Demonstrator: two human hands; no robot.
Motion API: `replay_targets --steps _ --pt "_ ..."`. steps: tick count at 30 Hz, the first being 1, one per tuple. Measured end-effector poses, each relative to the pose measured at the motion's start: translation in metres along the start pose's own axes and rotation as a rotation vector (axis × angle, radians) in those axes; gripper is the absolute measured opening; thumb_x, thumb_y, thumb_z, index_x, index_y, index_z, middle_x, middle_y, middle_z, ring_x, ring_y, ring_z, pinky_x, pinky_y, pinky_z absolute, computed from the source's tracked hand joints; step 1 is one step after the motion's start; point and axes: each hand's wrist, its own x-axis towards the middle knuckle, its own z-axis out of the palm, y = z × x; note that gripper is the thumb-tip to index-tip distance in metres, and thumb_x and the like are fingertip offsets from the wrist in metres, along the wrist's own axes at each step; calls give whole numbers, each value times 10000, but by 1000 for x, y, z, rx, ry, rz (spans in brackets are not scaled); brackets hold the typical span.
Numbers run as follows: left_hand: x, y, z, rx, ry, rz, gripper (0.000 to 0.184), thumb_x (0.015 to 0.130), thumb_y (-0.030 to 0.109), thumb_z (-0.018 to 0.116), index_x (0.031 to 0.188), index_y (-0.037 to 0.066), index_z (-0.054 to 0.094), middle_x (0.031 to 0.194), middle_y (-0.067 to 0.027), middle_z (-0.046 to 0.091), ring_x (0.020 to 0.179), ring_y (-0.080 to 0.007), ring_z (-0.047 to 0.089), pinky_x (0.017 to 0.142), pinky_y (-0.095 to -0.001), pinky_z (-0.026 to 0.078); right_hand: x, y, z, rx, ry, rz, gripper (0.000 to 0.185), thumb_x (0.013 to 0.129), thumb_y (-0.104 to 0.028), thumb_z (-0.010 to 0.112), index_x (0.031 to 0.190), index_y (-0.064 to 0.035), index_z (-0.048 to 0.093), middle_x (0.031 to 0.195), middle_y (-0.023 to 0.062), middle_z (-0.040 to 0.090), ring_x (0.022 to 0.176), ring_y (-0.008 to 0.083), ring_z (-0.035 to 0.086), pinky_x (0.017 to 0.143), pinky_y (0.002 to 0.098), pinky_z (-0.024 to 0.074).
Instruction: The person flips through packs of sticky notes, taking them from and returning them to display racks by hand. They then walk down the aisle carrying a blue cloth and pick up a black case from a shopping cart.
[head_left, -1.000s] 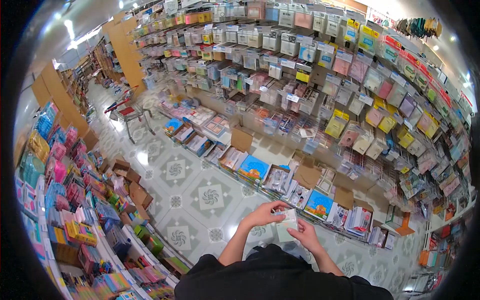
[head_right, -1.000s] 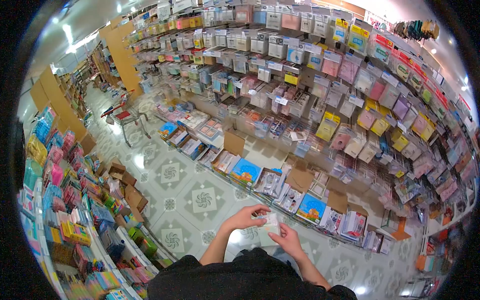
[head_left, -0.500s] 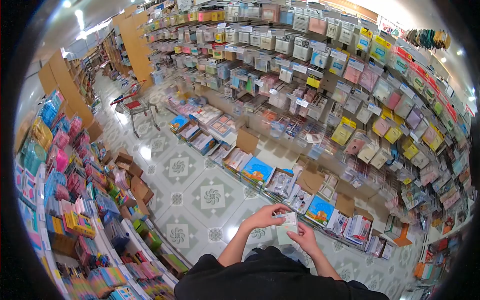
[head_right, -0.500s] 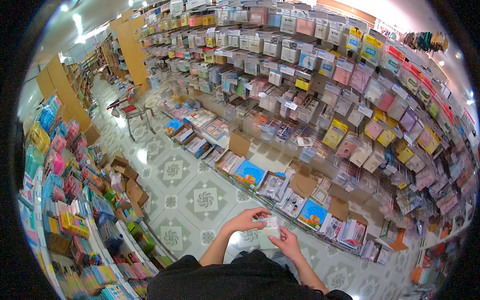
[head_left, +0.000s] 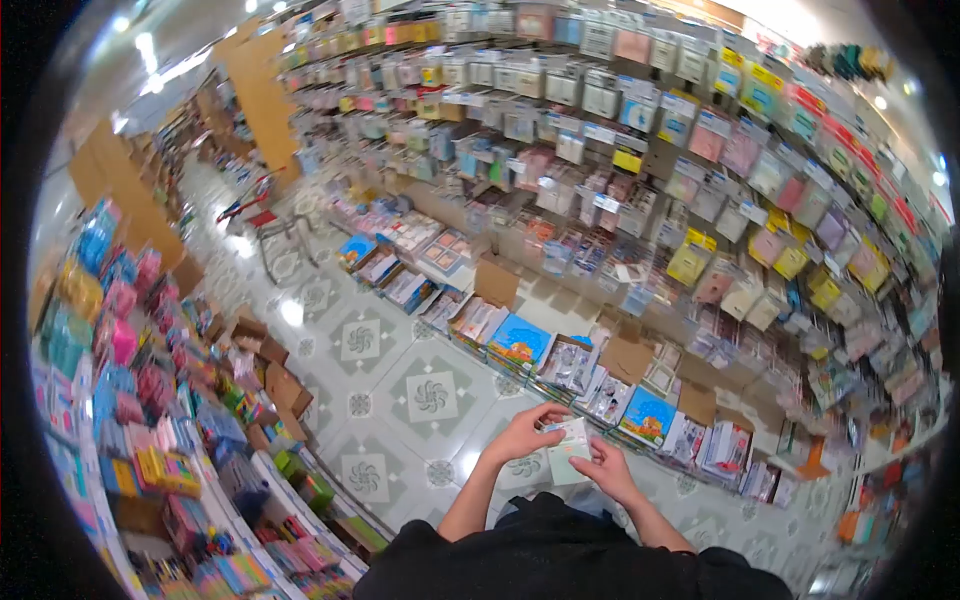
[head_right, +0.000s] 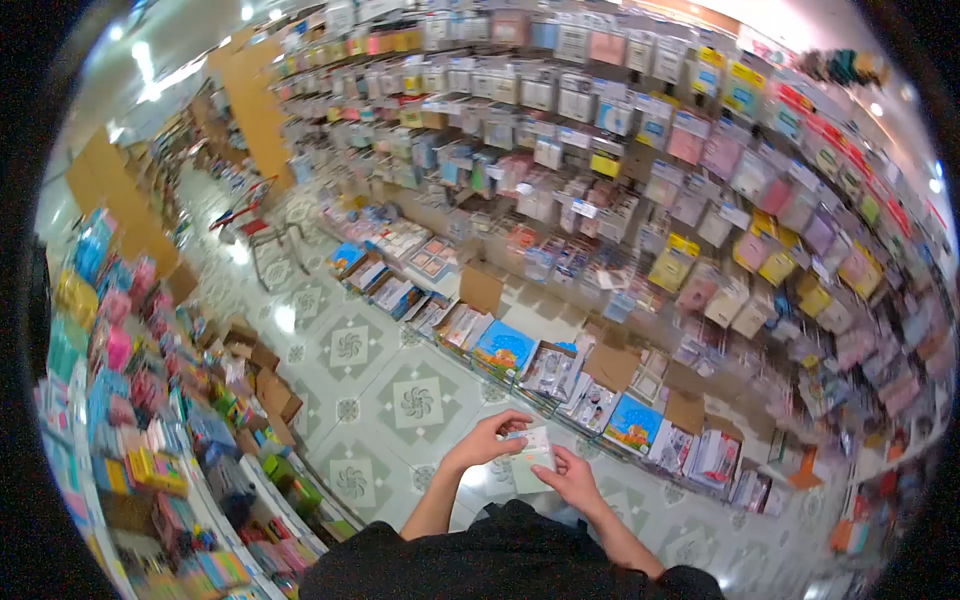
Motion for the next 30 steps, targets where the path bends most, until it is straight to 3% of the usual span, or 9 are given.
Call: replay_targets --steps 4,6,8,13,15,17,24,26,30 --pt "1 -17 2 -158 41 -18 417 816 130 713 1201 38 581 1045 -80 651 931 -136 593 813 -290 482 2 8 -1 -48 -1 30 478 863 -118 710 1277 20 514 1128 81 644 987 130 619 833 268 508" --pt "7 -21 8 -179 -81 -38 406 815 88 710 1194 25 576 1020 -74 641 910 -126 591 776 -277 492 -2 12 -7 30 110 58 492 859 -137 721 1277 19 514 1122 86 644 982 124 611 833 270 506" --pt "13 -28 13 -296 -11 -70 399 815 69 696 1190 20 568 975 -61 623 873 -115 584 746 -269 492 -6 10 -11 -61 14 -9 495 859 -167 725 1269 23 523 1128 91 643 994 122 606 856 272 505" --pt "27 -27 28 -299 -127 -70 421 800 48 682 1198 14 550 945 -30 581 811 -97 544 668 -242 463 -23 8 -16 -179 141 9 536 861 -241 727 1286 21 529 1136 106 647 977 132 611 841 275 502" --pt "33 -30 34 -271 -156 -73 426 797 53 682 1200 16 550 949 -33 580 807 -101 544 660 -244 464 -30 8 -19 -258 213 -35 582 828 -382 731 1250 -14 573 1041 116 688 910 146 637 793 298 507" --pt "42 -35 39 -266 -191 -35 426 795 53 678 1200 19 551 947 -41 581 779 -106 542 650 -250 469 -34 5 -26 -307 242 -23 586 822 -394 731 1246 -19 577 1033 123 690 898 157 643 792 300 507" --pt "64 -26 46 -131 -344 4 444 787 23 675 1212 15 546 957 -48 588 779 -121 575 692 -271 501 -49 0 -41 -477 297 -20 658 786 -481 709 1247 -29 579 1037 171 683 906 261 669 803 347 513" --pt "68 -22 47 -73 -380 -21 453 772 41 702 1205 32 569 897 -30 602 809 -119 575 791 -285 494 -51 1 -46 -489 306 -28 673 781 -498 703 1249 -31 578 1039 178 681 916 279 669 810 356 513" --pt "74 -14 61 -43 -424 -11 464 777 72 725 1214 44 574 927 -36 621 834 -123 581 808 -293 493 -59 1 -61 -529 314 -10 704 770 -533 695 1256 -38 575 1042 182 680 930 307 669 825 369 512"
